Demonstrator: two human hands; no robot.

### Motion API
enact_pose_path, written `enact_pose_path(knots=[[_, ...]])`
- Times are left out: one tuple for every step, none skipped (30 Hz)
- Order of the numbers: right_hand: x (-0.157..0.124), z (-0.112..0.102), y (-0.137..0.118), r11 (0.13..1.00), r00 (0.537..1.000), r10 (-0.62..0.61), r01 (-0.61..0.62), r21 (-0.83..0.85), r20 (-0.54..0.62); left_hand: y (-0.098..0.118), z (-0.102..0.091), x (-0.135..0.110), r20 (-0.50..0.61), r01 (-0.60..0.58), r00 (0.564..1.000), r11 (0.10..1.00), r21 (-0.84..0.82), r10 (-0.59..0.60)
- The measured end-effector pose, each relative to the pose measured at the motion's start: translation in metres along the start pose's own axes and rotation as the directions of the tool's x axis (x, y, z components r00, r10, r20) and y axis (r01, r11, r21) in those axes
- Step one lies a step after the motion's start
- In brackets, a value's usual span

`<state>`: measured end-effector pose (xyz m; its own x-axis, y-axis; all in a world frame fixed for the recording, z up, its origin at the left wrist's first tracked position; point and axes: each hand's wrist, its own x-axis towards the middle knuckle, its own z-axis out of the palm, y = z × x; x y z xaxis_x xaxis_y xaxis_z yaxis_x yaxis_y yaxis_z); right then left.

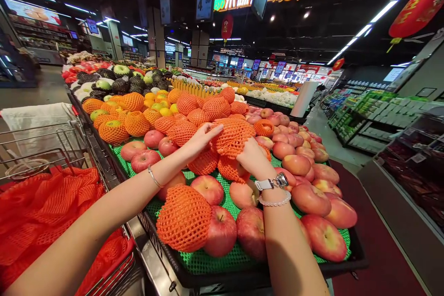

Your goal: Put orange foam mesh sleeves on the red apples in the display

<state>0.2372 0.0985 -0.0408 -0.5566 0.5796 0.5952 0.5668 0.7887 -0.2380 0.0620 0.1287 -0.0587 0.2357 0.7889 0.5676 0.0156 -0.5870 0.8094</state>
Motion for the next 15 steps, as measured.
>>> enact_pose_path(knots=[[0.001,-0.001,0.001,1.0,1.0,-0.004,0.005,0.011,-0.02,0.004,-0.001,-0.001,0.016,0.005,1.0,1.0,0.002,-0.005],[0.001,-0.002,0.002,1.0,0.999,-0.004,0.005,0.026,-0.048,0.009,-0.003,-0.002,0.049,0.026,0.998,0.999,-0.024,-0.025],[0.002,-0.002,0.004,0.999,0.997,0.002,0.001,0.042,-0.08,0.015,-0.003,-0.003,0.095,0.048,0.995,0.997,-0.057,-0.043],[0.002,-0.003,0.007,0.998,0.994,0.012,-0.005,0.061,-0.113,0.02,-0.004,-0.005,0.148,0.05,0.988,0.996,-0.074,-0.038],[0.002,-0.002,0.01,0.995,0.989,0.031,-0.017,0.094,-0.146,0.025,-0.005,-0.007,0.196,0.043,0.98,0.996,-0.081,-0.026],[0.003,-0.002,0.013,0.99,0.982,0.055,-0.03,0.139,-0.181,0.028,-0.005,-0.008,0.231,0.022,0.973,0.997,-0.072,-0.005],[0.003,0.0,0.015,0.982,0.974,0.083,-0.043,0.184,-0.212,0.03,-0.006,-0.009,0.25,-0.01,0.968,0.999,-0.047,0.021],[0.002,0.001,0.016,0.968,0.962,0.122,-0.061,0.242,-0.245,0.032,-0.007,-0.01,0.26,-0.051,0.964,0.999,-0.014,0.053],[0.002,0.004,0.015,0.951,0.95,0.163,-0.08,0.298,-0.266,0.032,-0.009,-0.011,0.267,-0.098,0.96,0.995,0.027,0.087],[0.003,0.006,0.012,0.932,0.939,0.2,-0.094,0.351,-0.28,0.032,-0.01,-0.011,0.271,-0.143,0.955,0.987,0.074,0.119],[0.004,0.008,0.008,0.877,0.92,0.262,-0.1,0.47,-0.293,0.032,-0.011,-0.012,0.273,-0.186,0.951,0.975,0.122,0.147],[0.005,0.009,0.002,0.794,0.902,0.325,-0.098,0.599,-0.283,0.032,-0.011,-0.012,0.273,-0.226,0.946,0.96,0.167,0.176],[0.006,0.009,-0.005,0.701,0.883,0.388,-0.099,0.706,-0.262,0.032,-0.012,-0.013,0.264,-0.265,0.942,0.942,0.204,0.208],[0.008,0.009,-0.013,0.616,0.87,0.437,-0.105,0.781,-0.227,0.032,-0.011,-0.014,0.239,-0.305,0.938,0.923,0.234,0.25],[0.01,0.008,-0.02,0.549,0.86,0.471,-0.112,0.828,-0.195,0.032,-0.01,-0.014,0.198,-0.344,0.933,0.903,0.258,0.299]])
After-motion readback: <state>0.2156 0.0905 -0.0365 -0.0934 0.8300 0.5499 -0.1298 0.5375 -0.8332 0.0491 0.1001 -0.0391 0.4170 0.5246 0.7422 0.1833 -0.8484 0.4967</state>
